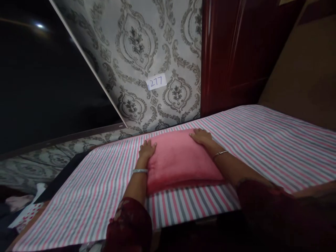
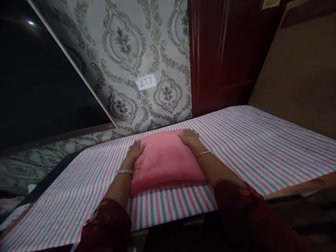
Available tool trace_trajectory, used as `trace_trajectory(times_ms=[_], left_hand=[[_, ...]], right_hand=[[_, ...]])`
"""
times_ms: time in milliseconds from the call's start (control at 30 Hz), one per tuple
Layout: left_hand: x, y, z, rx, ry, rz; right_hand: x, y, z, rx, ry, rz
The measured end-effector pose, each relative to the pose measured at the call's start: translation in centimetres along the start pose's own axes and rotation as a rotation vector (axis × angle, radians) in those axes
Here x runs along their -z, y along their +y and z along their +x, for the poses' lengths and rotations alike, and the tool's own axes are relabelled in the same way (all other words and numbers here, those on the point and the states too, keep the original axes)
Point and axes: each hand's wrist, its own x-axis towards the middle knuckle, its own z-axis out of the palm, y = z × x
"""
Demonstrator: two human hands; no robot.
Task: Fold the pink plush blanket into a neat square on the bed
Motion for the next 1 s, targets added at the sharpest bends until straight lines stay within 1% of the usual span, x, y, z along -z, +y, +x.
trace_trajectory(times_ms=[100,200,233,300,367,467,567,667,700,767,833,933,1000], left_hand=[[0.4,-2.1,-1.3,-0.037,-0.029,-0.046],[0.4,-4.7,-3.7,-0.052,-0.001,-0.152],[0.2,-5.5,-4.6,-0.047,0.018,-0.231],[-0.2,-7.0,-6.6,-0.005,0.04,-0.461],[-0.5,-7.9,-8.3,0.059,0.023,-0.708],[-0.2,-7.8,-10.3,0.104,-0.043,-0.977],[0.4,-6.6,-11.4,0.096,-0.133,-1.109],[0.5,-5.9,-12.0,0.104,-0.14,-1.149],[0.4,-5.8,-12.1,0.088,-0.137,-1.152],[0.1,-5.9,-12.2,0.02,-0.154,-1.163],[-0.2,-5.9,-12.2,-0.023,-0.179,-1.168],[-0.2,-5.7,-12.3,-0.017,-0.128,-1.164],[-0.3,-5.7,-12.5,-0.034,-0.079,-1.177]], right_hand=[[0.6,3.0,-1.5,-0.015,-0.057,0.03],[0.0,6.2,-4.3,0.031,-0.007,0.129],[-0.4,7.2,-5.4,0.067,0.025,0.19],[-1.4,8.7,-7.7,0.156,0.078,0.323],[-2.3,9.4,-9.5,0.214,0.103,0.418],[-2.7,9.2,-11.0,0.202,0.113,0.49],[-2.6,8.6,-11.3,0.151,0.092,0.553],[-2.6,8.4,-11.2,0.073,0.037,0.633],[-2.6,8.3,-11.3,0.057,0.016,0.659],[-2.3,8.1,-11.4,0.06,-0.024,0.733],[-1.6,7.7,-11.7,0.1,-0.077,0.856],[-0.1,7.1,-11.8,0.11,-0.14,1.008],[0.5,7.2,-11.7,0.081,-0.107,0.976]])
